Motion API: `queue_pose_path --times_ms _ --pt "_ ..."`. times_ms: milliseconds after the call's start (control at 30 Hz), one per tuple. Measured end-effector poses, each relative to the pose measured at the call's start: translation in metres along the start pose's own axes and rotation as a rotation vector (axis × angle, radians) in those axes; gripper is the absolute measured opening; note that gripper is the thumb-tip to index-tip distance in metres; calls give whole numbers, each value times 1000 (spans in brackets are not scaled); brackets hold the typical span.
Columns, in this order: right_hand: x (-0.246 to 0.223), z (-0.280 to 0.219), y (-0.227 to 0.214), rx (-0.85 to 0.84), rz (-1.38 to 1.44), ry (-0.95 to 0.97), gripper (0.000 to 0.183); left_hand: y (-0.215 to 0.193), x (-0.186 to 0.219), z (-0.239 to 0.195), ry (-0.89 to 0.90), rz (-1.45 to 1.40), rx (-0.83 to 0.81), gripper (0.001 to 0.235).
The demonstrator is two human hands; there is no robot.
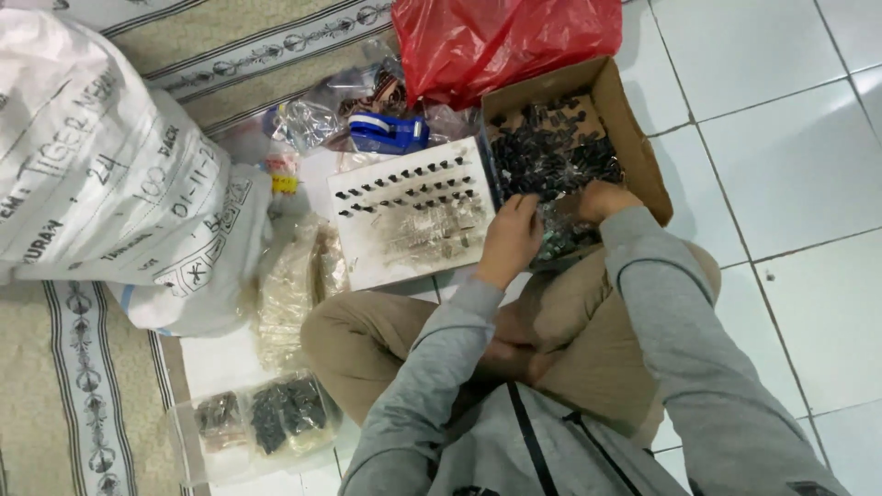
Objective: The person sits on the floor and repeatedly picks small black plastic parts from a cardboard box, then places them into slots on a white tray. The person handles the parts one at a time and continues filling the tray throughout the clip.
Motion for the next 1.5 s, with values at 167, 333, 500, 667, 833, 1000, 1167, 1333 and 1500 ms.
queue_pose_path --times_ms 167,333,500,667,833,1000,1167,1333,1500 --pt "-11 17 -19 65 266 85 33 91 -57 49 -210 130 -232 31" --pt "2 37 -3 46 299 98 32 153 -99 66 -217 353 -234 23" --pt "-13 29 -16 17 395 111 33 186 -109 76 -239 598 -262 13" --pt "-23 18 -32 19 470 61 27 174 -94 75 -264 606 -264 14" --pt "-23 33 -29 38 545 43 28 143 -69 81 -257 503 -211 18" --pt "-31 33 -45 54 704 53 39 164 -97 78 -423 -109 -199 31" --pt "-20 58 -21 32 688 83 42 151 -88 79 -455 -194 -207 25" --pt "-26 40 -28 49 658 111 39 165 -91 70 -482 -178 -245 23" --pt "-10 39 -24 181 410 229 19 188 -82 61 -277 354 -247 28"
Point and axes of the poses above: each hand's wrist, its own z-axis towards the middle knuckle, its own y-axis out of the palm, x = y × z, the point moved 6 cm from there along z, towards the middle knuckle, and after that the axes turned 6 degrees about z, right-handed, at the moved point
